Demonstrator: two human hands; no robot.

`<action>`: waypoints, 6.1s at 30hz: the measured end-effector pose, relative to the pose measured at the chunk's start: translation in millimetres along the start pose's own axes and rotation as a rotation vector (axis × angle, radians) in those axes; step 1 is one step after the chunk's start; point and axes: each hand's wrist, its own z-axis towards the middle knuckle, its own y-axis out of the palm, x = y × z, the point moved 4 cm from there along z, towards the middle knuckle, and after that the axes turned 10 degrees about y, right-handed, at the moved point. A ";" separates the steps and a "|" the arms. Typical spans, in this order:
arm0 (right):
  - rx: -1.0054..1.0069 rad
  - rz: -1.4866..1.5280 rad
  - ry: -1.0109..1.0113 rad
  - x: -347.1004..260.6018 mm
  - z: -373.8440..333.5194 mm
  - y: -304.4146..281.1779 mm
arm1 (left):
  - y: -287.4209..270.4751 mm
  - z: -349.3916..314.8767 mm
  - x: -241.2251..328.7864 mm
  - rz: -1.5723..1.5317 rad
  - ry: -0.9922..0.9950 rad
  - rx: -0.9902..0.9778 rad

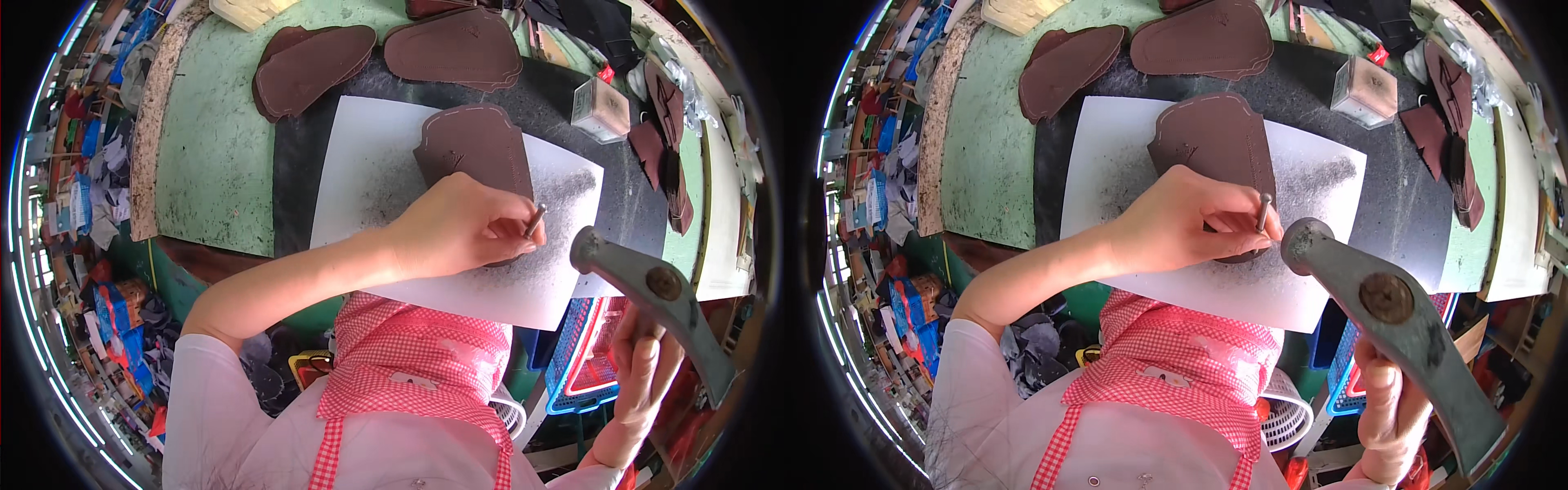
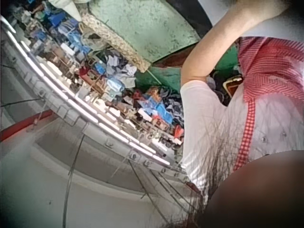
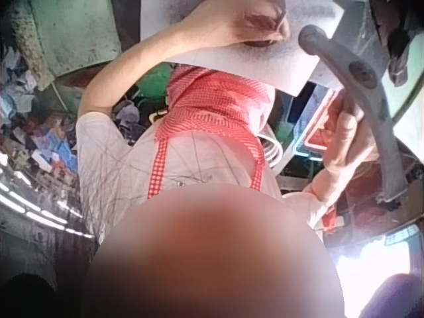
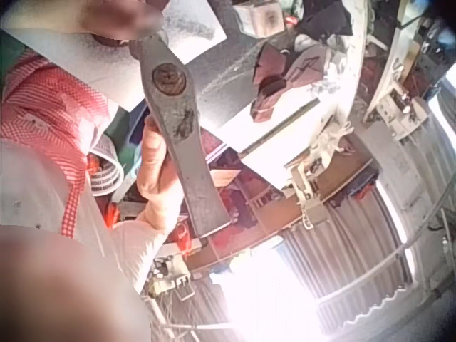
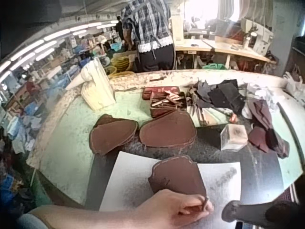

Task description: Using a hammer and a leather punch tool to create decorative holes in a shoe leather upper on a workbench.

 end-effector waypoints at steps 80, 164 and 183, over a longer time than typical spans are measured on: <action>0.229 0.039 0.112 -13.8 -16.5 9.7 | -10.8 -21.1 0.6 -0.025 0.037 -0.066; -0.061 0.023 0.087 50.3 24.1 -31.0 | -45.0 163.7 7.5 0.298 0.472 0.285; 0.093 0.022 -0.142 27.0 30.1 -50.9 | -2.1 35.3 1.2 -0.228 -0.082 0.142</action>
